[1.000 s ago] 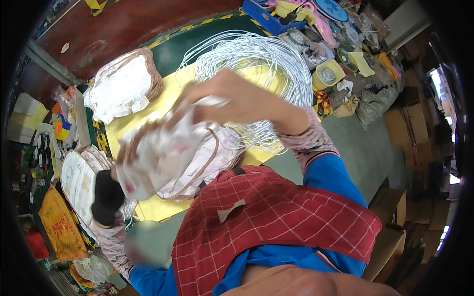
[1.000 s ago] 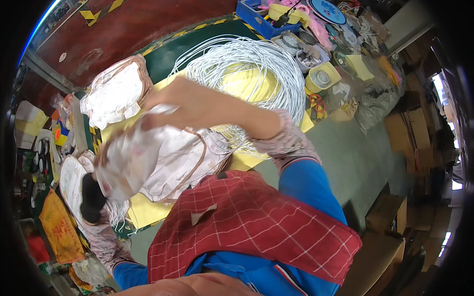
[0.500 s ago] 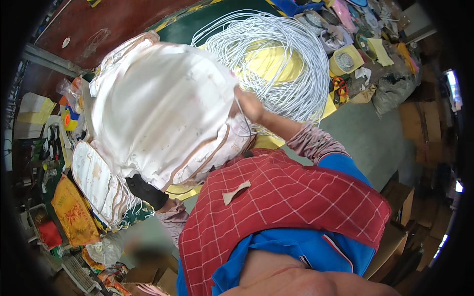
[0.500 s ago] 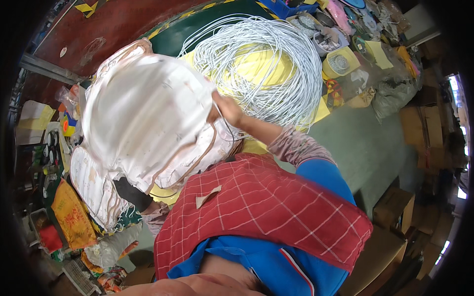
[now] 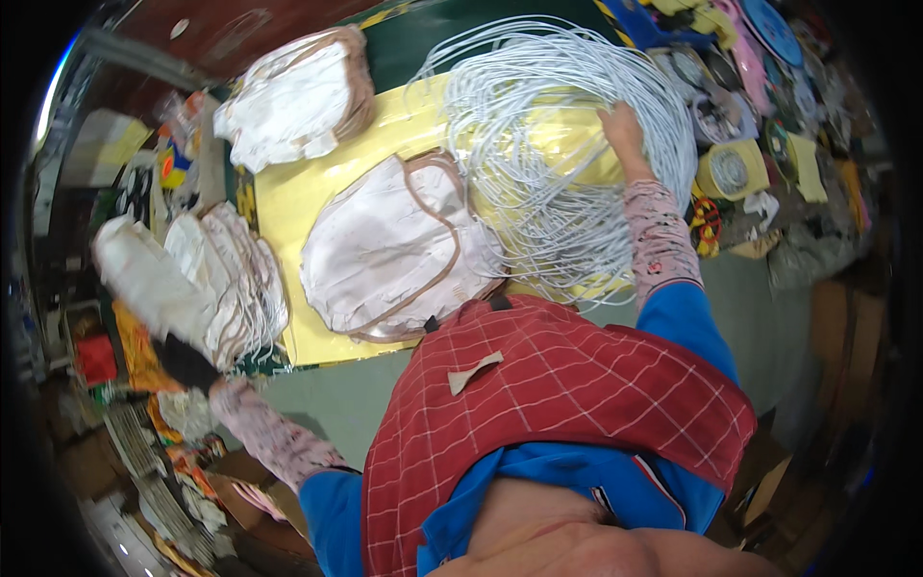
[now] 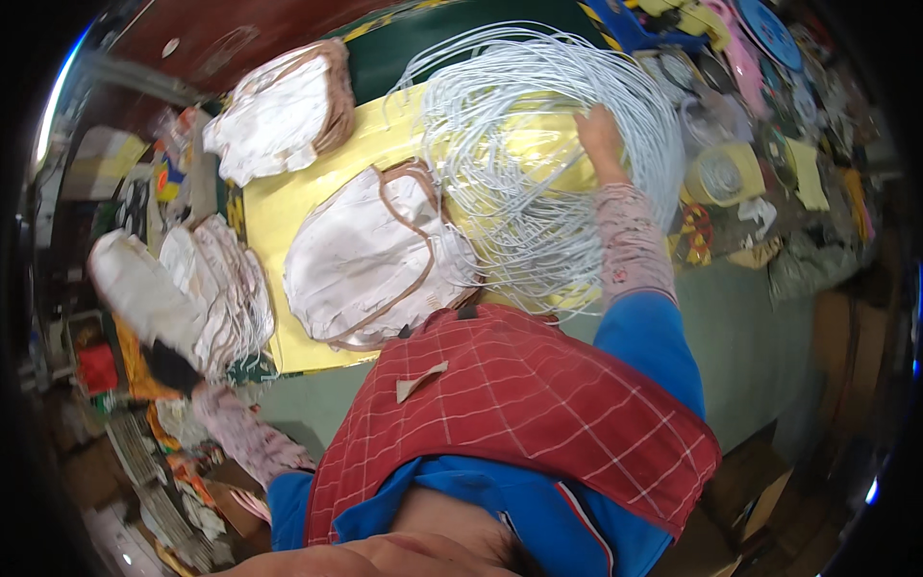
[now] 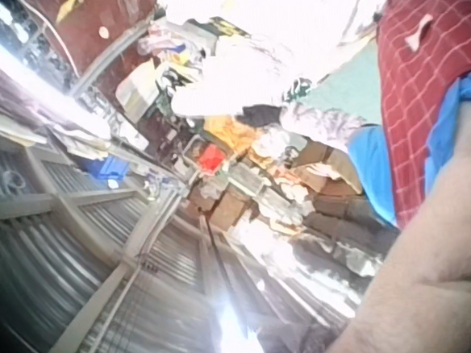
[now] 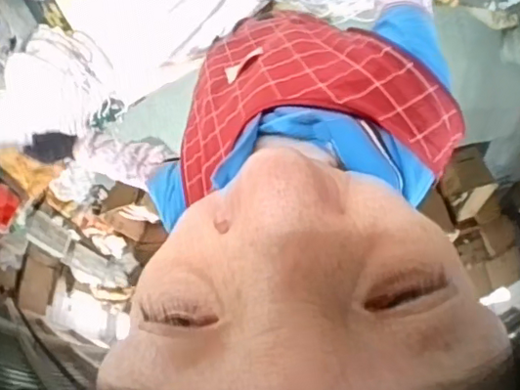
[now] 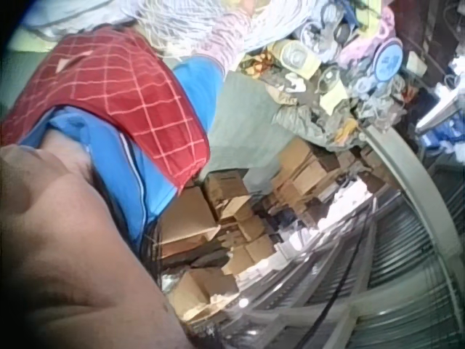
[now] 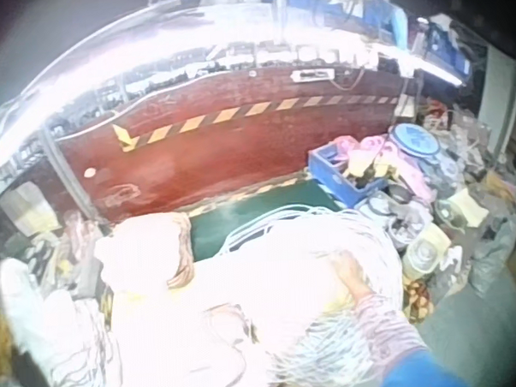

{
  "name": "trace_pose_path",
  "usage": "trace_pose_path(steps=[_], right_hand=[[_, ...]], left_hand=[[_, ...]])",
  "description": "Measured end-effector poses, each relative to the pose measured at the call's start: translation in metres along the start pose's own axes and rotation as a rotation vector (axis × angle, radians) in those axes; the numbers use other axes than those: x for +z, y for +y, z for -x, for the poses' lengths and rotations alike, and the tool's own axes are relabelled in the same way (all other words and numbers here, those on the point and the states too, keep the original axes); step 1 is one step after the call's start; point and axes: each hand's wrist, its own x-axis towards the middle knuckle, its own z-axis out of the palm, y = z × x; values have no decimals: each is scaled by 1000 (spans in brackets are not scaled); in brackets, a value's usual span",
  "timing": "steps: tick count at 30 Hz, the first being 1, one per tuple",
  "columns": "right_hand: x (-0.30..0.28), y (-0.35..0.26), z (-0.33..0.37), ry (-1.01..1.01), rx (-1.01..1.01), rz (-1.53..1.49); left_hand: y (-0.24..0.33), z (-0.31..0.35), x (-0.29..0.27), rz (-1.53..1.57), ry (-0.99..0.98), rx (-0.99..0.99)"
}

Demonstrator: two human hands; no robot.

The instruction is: The person repeatedly picks up white fabric cushion covers, inserts white wire loops into them, and places the assembled items on a yellow work surface. The process is repeated continuously with multiple cushion covers and wire loops.

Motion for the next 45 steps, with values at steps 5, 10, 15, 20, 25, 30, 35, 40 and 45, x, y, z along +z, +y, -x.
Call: trace_pose_path(steps=[5,10,15,20,25,30,35,40,45], right_hand=[[14,36,-8,76,-81,-61],[-82,-97,42,25,9,-1056],[-155,-266,141,-504,-432,-1268],[-208,-299,179,-609,-450,-1509],[-217,-269,171,-508,-320,-1406],[-191,-265,197,-478,-351,-1058],[-187,-247,214,-320,-246,-1206],[-199,-224,217,-360,-314,-1275],[-203,-222,213,-425,-282,-1243]], left_hand=[[126,27,71,95,-595,80],[353,111,51,839,-945,300],[501,130,23,1537,-698,517],[475,121,9,1616,-1147,560],[380,149,68,1067,-1382,992],[366,78,179,1057,-980,488],[377,99,298,460,-1068,654],[381,96,317,583,-982,516],[371,80,313,759,-1051,513]])
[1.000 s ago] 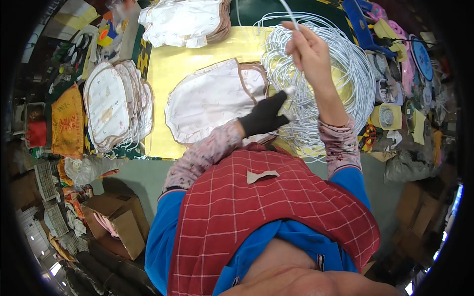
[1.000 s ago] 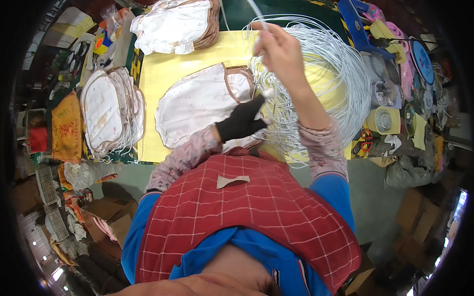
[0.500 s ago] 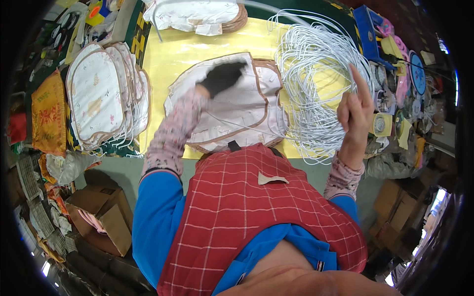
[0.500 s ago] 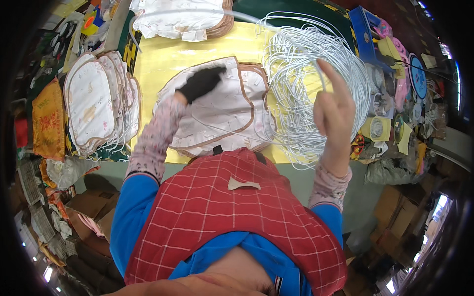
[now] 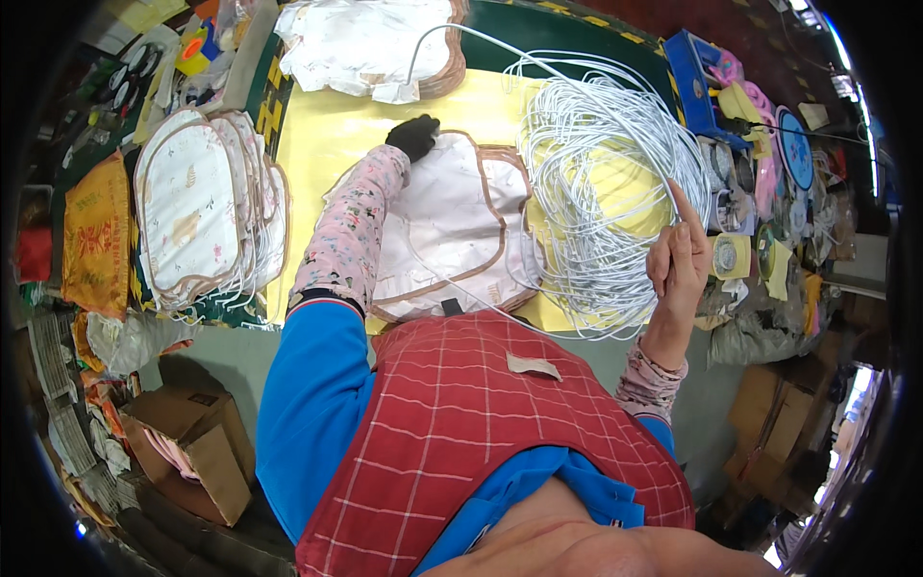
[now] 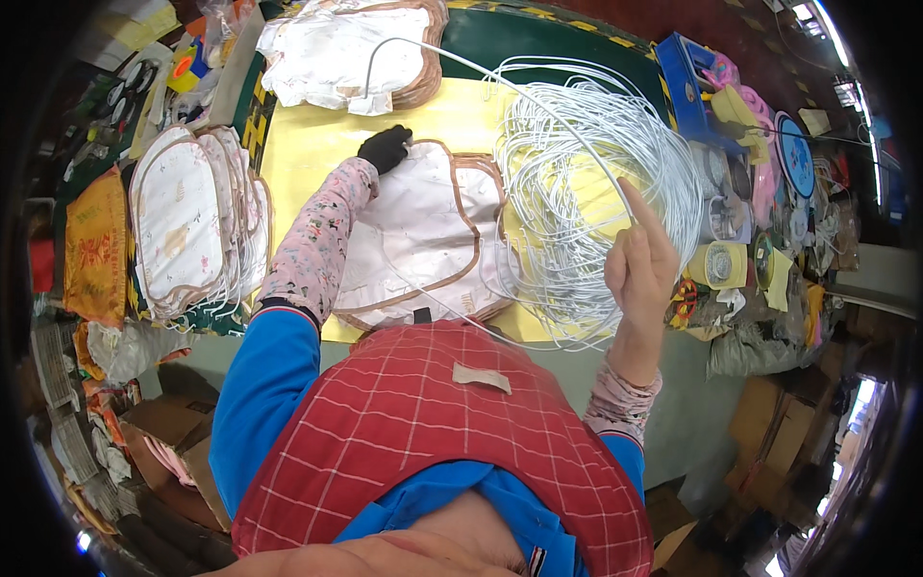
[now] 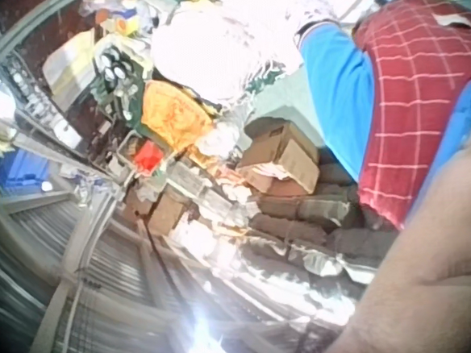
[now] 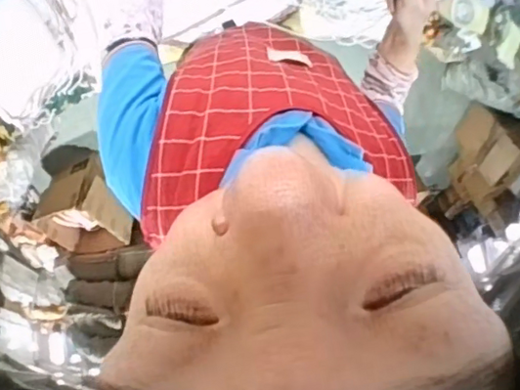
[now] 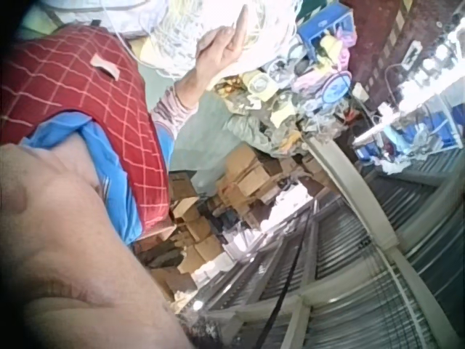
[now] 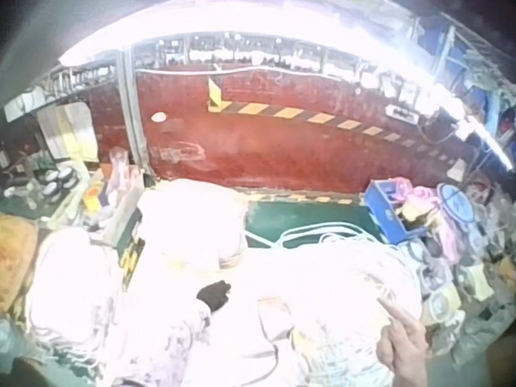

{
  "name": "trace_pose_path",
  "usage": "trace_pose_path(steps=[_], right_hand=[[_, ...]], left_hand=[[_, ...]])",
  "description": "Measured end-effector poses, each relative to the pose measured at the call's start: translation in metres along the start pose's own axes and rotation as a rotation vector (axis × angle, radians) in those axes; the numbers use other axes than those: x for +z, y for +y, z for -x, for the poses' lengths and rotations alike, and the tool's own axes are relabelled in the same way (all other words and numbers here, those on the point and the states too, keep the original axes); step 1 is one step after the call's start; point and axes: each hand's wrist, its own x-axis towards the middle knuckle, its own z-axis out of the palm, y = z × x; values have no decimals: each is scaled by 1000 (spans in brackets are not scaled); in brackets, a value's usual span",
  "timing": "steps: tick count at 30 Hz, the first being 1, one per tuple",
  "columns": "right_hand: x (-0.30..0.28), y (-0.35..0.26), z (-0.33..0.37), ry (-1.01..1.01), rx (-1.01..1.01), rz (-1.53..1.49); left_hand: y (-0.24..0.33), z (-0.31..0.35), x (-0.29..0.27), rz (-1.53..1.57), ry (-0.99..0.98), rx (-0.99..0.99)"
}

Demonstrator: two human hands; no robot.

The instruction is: The person repeatedly picks up white fabric cushion covers, inserts white wire loops into them, and places the assembled items on a yellow work surface. The process is repeated continuously with multiple cushion covers and wire loops.

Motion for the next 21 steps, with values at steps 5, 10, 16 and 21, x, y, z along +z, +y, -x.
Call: trace_pose_path(steps=[5,10,16,21], right_hand=[[1,-8,20,8,-38,100],[-14,5,49,28,-102,125],[-31,3,64,107,-32,2],[-65,-2,59,55,-74,-188]], left_hand=[[31,4,12,-290,-89,-175],[27,-7,38,-441,-2,-210],[-10,-7,-3,77,284,-212],[64,41,-126,446,458,-103]])
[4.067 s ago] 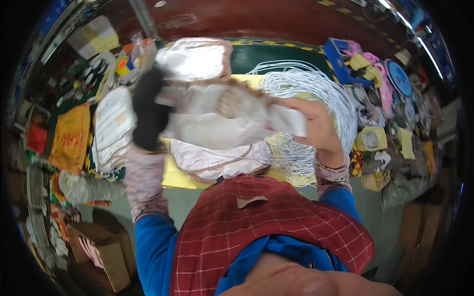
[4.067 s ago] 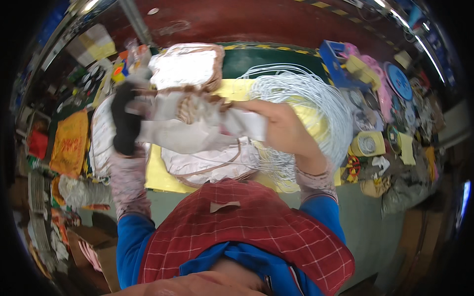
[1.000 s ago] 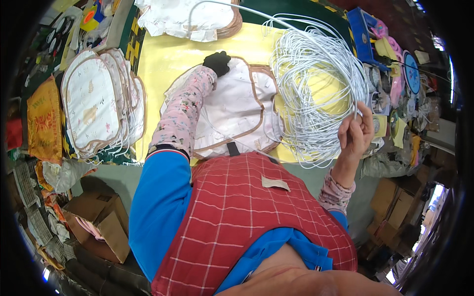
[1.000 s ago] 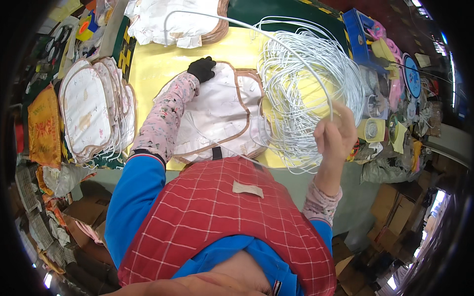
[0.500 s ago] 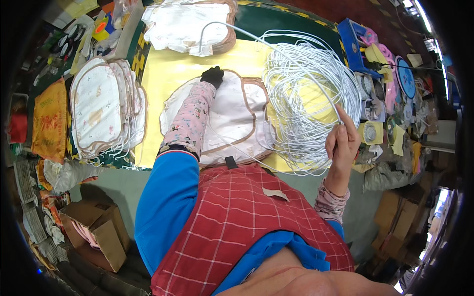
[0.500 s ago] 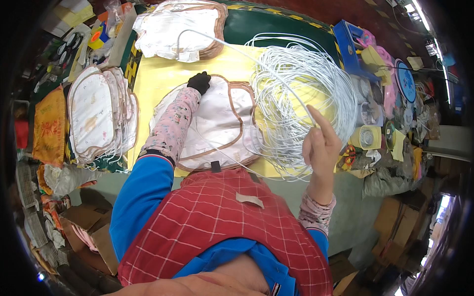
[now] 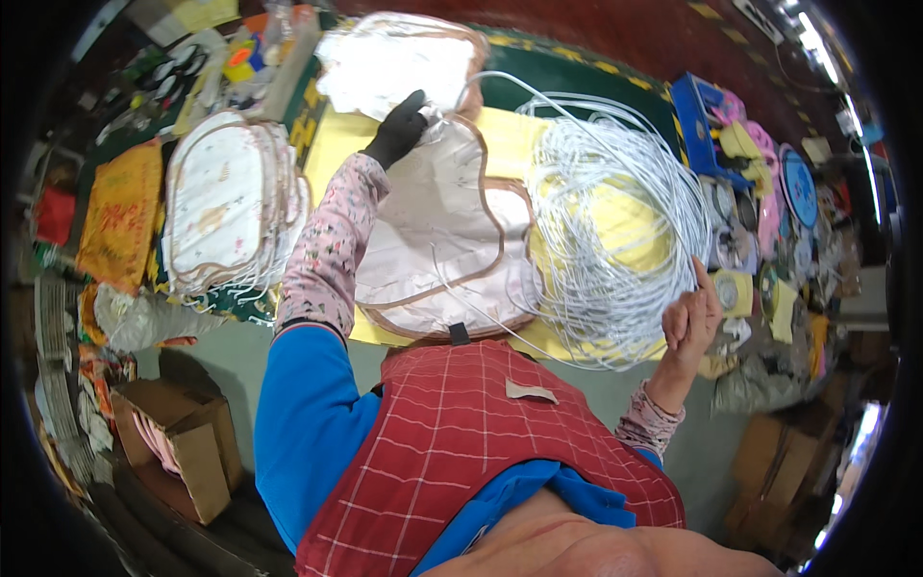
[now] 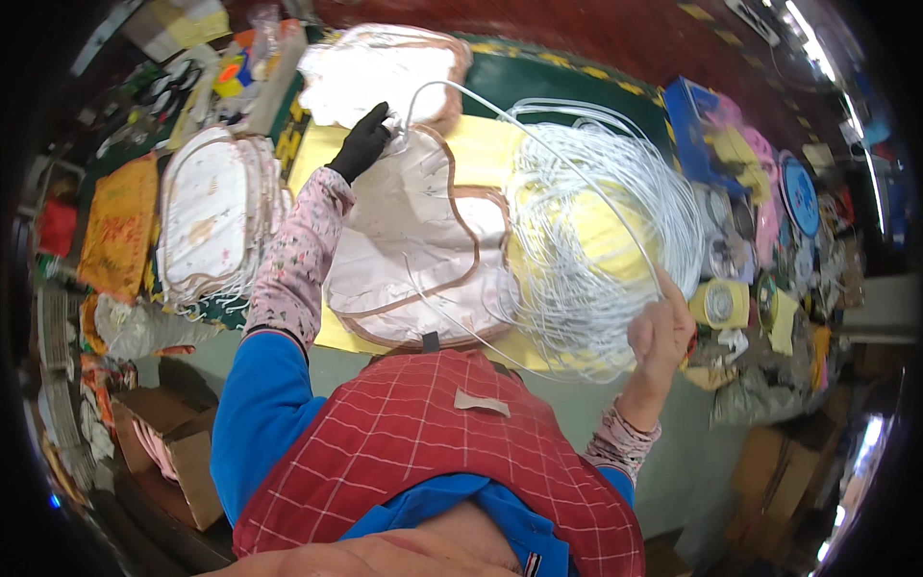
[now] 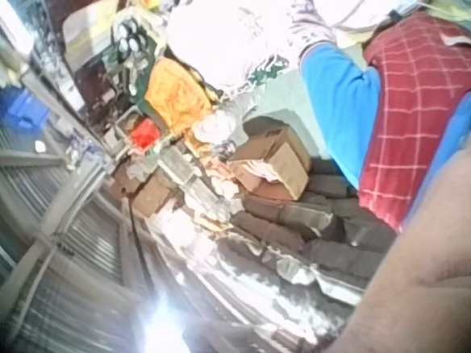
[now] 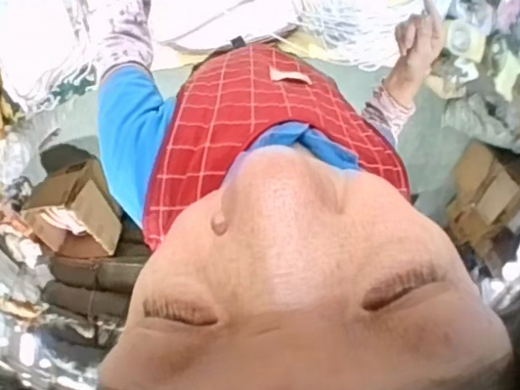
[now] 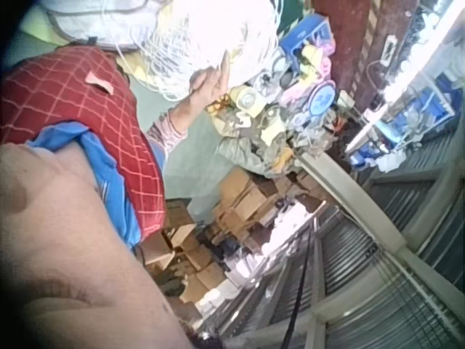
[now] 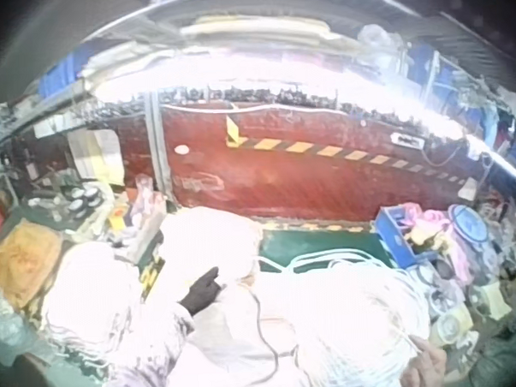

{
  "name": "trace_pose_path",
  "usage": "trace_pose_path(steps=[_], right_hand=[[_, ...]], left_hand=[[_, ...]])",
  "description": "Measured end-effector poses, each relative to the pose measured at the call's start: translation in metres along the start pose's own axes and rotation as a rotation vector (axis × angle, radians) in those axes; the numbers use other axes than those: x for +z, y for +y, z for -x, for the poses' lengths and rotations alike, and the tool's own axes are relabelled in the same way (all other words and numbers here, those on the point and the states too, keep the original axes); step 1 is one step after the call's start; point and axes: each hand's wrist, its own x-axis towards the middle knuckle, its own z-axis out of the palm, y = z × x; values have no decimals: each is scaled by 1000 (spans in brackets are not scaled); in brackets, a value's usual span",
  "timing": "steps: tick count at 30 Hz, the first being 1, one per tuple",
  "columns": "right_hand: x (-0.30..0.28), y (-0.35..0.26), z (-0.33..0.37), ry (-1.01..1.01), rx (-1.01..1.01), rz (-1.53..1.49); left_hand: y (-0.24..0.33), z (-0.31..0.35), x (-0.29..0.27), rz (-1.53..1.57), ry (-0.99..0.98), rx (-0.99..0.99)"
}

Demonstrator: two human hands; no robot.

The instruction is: The person repeatedly picks up white fabric cushion covers, inserts white wire loops into them, and places the assembled items on a yellow work surface. The process is repeated continuously with multiple cushion covers and wire loops.

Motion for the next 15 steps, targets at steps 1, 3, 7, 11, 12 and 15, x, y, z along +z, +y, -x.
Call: trace_pose_path(steps=[1,3,7,11,12,15], right_hand=[[-1,-1,-2,-2,3,-70],[-9,1,-7,-81,-52,-74],[1,11,-18,-122,-84,-220],[5,18,-26,-225,-86,-286],[6,19,-27,-235,-100,-309],[5,21,-28,-243,-119,-362]], left_hand=[[18,7,-15,-25,61,102],[59,23,-36,128,171,150],[132,63,-71,-92,273,331],[82,84,-76,-94,519,488],[83,89,-81,-93,530,470],[97,106,-90,-218,578,525]])
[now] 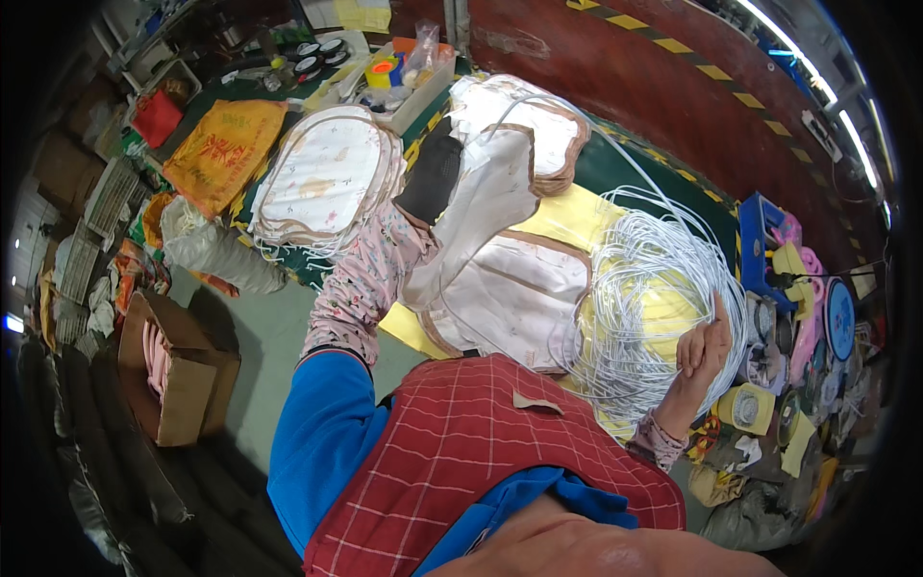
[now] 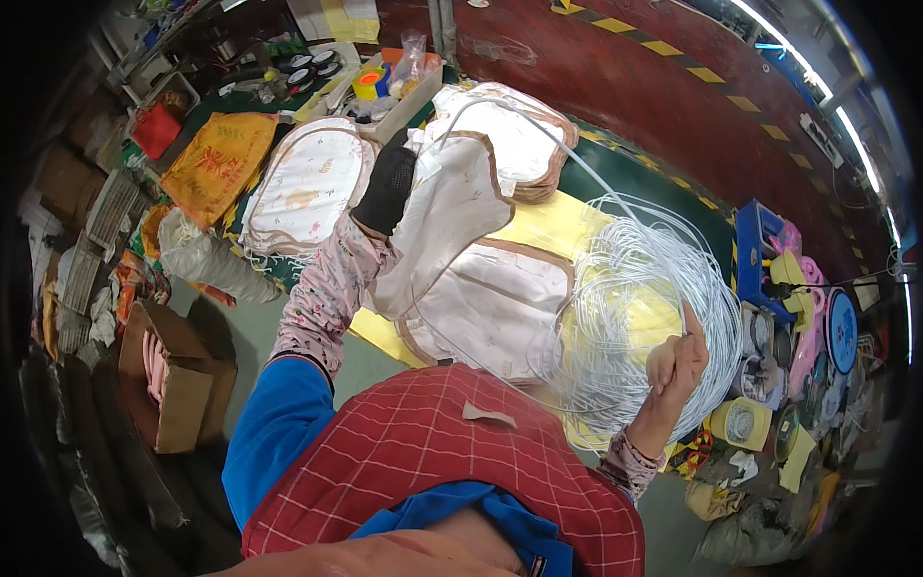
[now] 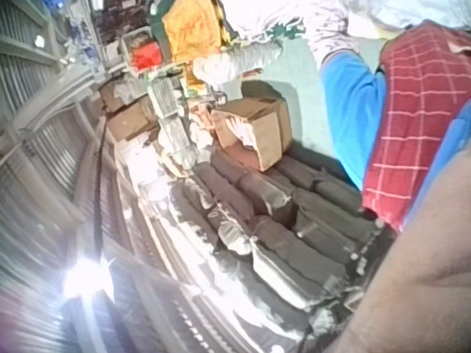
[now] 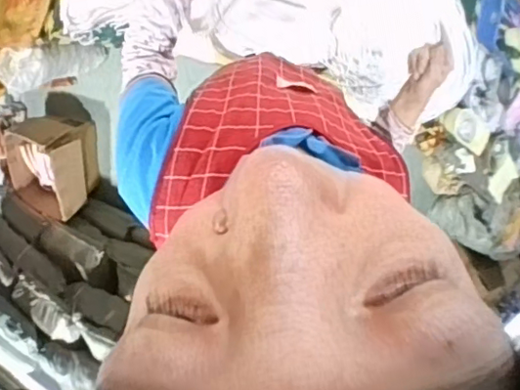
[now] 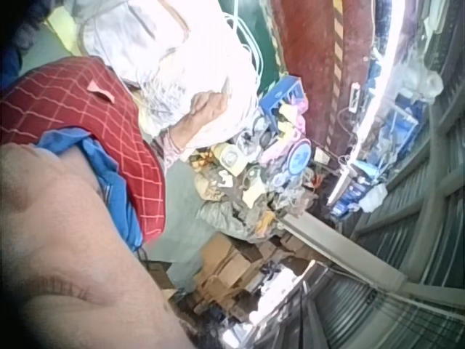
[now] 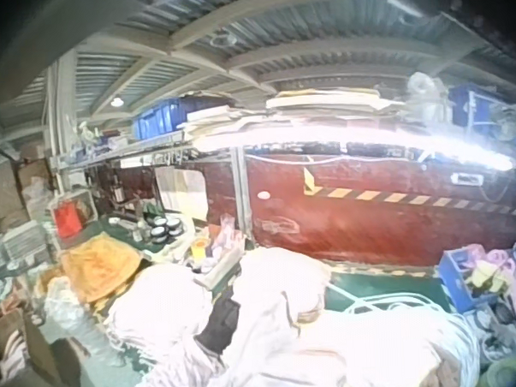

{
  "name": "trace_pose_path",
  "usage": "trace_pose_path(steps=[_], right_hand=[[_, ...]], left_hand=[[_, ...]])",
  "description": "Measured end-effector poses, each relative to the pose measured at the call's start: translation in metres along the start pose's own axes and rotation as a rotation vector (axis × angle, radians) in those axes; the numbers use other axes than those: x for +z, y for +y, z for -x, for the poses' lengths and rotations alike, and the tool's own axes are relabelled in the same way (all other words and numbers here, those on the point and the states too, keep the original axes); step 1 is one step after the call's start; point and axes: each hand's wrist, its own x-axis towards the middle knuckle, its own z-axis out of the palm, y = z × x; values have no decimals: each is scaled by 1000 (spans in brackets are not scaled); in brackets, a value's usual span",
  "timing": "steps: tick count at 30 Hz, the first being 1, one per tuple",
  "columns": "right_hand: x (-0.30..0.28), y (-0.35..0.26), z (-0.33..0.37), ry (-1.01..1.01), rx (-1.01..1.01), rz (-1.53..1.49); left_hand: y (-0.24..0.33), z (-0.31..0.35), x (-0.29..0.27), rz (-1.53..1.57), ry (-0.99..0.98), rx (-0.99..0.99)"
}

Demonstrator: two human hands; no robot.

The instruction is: The person repeatedly picks up white fabric cushion covers, inserts white wire loops into them, and places the assembled items on a yellow work surface. The process is repeated continuously with multiple cushion covers and wire loops.

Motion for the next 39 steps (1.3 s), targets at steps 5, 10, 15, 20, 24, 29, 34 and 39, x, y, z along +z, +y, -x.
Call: trace_pose_path(steps=[5,10,15,20,24,29,34,39], right_hand=[[-8,-4,1,-89,66,-37],[-10,-14,-10,-164,63,204],[22,-56,-33,-203,-183,370],[33,-70,-37,-372,-185,523],[113,-38,-37,-508,19,961],[98,-44,-40,-479,-70,1000],[85,-60,-31,-467,-132,790],[114,-26,-41,-506,185,860]], left_hand=[[9,-10,-15,22,-11,19],[56,-45,-20,2,-25,-155],[119,-109,-53,-128,176,181],[162,-125,-56,925,67,-77],[214,-69,22,-108,-142,518],[217,-56,22,-104,-162,632],[112,-64,-38,-22,-288,67],[211,-54,14,-95,-466,278]])
